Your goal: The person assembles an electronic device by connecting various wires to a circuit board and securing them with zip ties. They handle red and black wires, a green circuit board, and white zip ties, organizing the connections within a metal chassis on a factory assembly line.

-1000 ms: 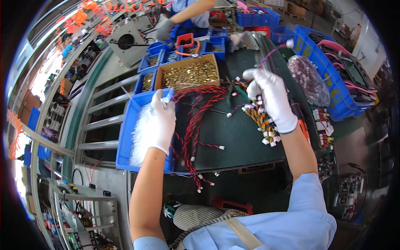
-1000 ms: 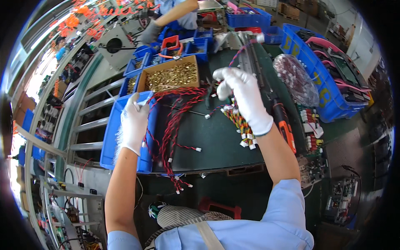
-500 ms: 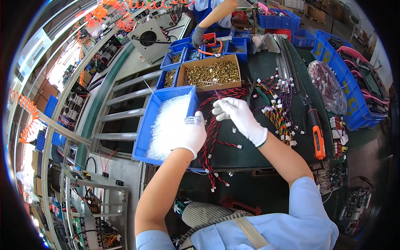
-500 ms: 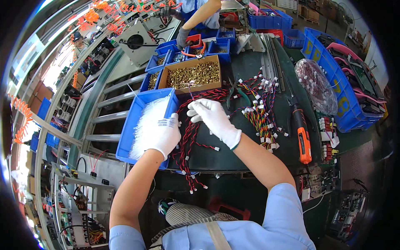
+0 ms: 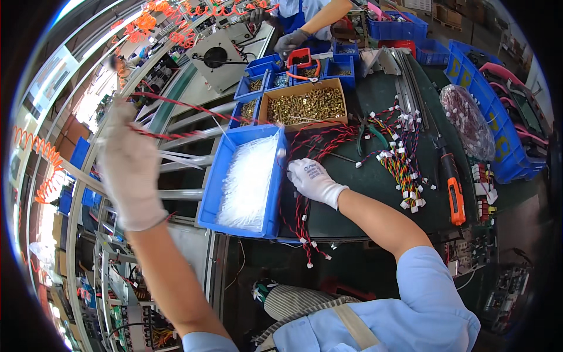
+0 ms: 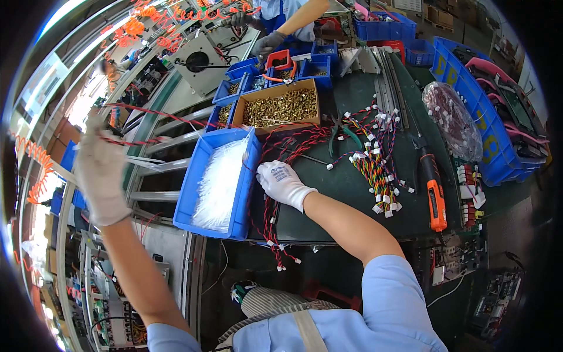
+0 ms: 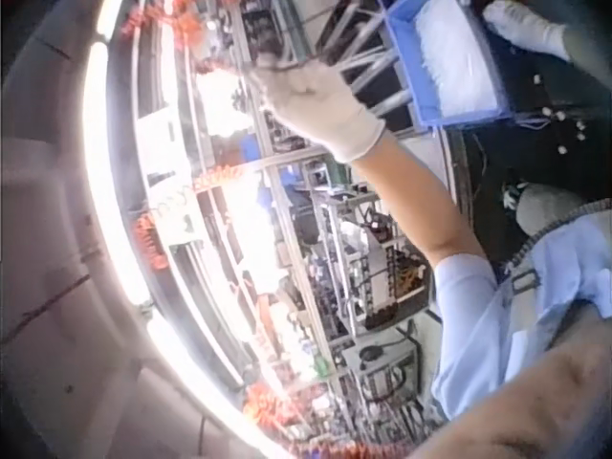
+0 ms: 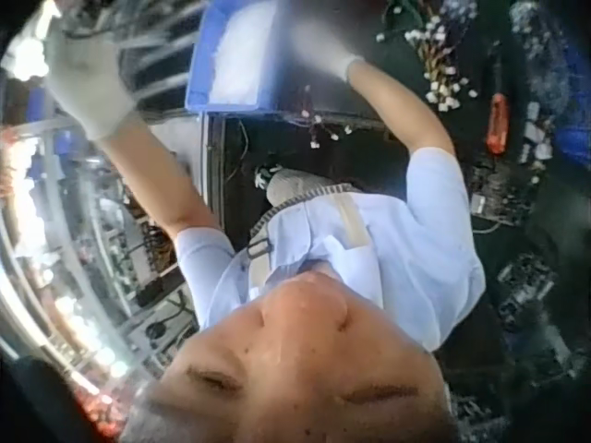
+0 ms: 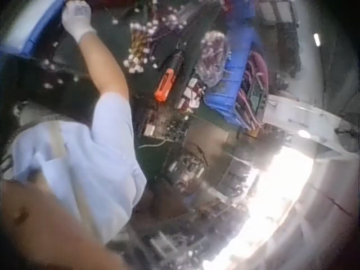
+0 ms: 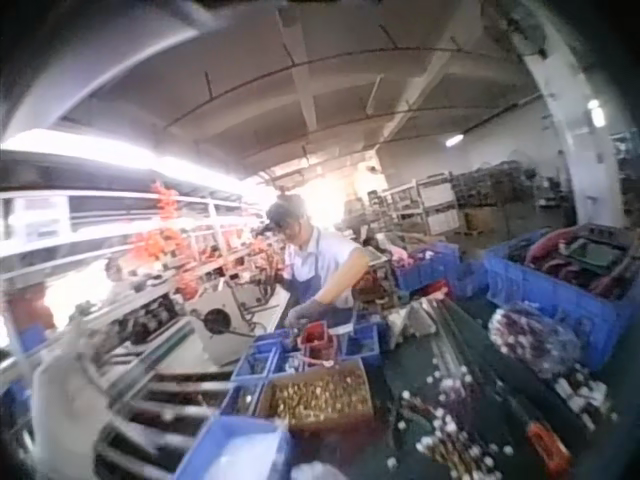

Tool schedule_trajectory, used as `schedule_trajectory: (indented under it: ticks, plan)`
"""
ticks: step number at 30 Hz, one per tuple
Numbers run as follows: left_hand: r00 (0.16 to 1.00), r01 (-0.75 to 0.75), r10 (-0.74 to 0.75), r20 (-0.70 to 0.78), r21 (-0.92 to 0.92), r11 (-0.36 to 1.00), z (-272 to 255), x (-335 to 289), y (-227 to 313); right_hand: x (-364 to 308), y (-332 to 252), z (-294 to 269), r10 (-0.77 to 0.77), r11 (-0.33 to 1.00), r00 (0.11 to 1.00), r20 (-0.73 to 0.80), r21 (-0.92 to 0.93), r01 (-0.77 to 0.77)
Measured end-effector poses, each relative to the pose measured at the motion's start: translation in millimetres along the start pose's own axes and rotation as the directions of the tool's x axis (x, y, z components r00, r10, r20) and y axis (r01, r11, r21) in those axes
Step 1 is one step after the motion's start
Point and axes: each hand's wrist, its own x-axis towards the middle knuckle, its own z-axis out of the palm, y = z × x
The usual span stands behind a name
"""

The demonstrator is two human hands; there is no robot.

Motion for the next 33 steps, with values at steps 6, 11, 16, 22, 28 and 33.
schedule_trajectory:
  ticks: [6,11,16,22,28,33]
  plan:
    - [0.751,-0.652,0.310,0.583,0.730,0.204,-6,-46,36,1,-19,-42,0.326,0.524,0.945,-0.011,0.834,-0.171]
    - [0.875,0.382,-0.480,-0.062,0.697,0.606,23,-121,-67,-21,-103,-46,-0.124,0.859,0.968,-0.217,0.465,0.214]
    - [0.988,0.067,-0.149,0.033,0.782,0.620,3,-117,-77,-46,-117,-77,-0.261,0.924,0.965,0.011,0.291,0.246]
    - [0.735,-0.126,0.652,0.184,0.983,-0.136,-100,-116,68,-98,5,-176,0.392,0.723,0.904,-0.170,-0.551,-0.417]
    - [0.732,0.015,0.631,0.256,0.920,-0.391,-134,-194,127,-98,55,-179,0.665,0.562,0.742,-0.079,-0.603,-0.567]
    - [0.713,0.176,0.649,0.265,0.828,-0.532,-164,-276,163,-95,88,-224,0.530,0.831,0.825,-0.198,0.314,-0.459]
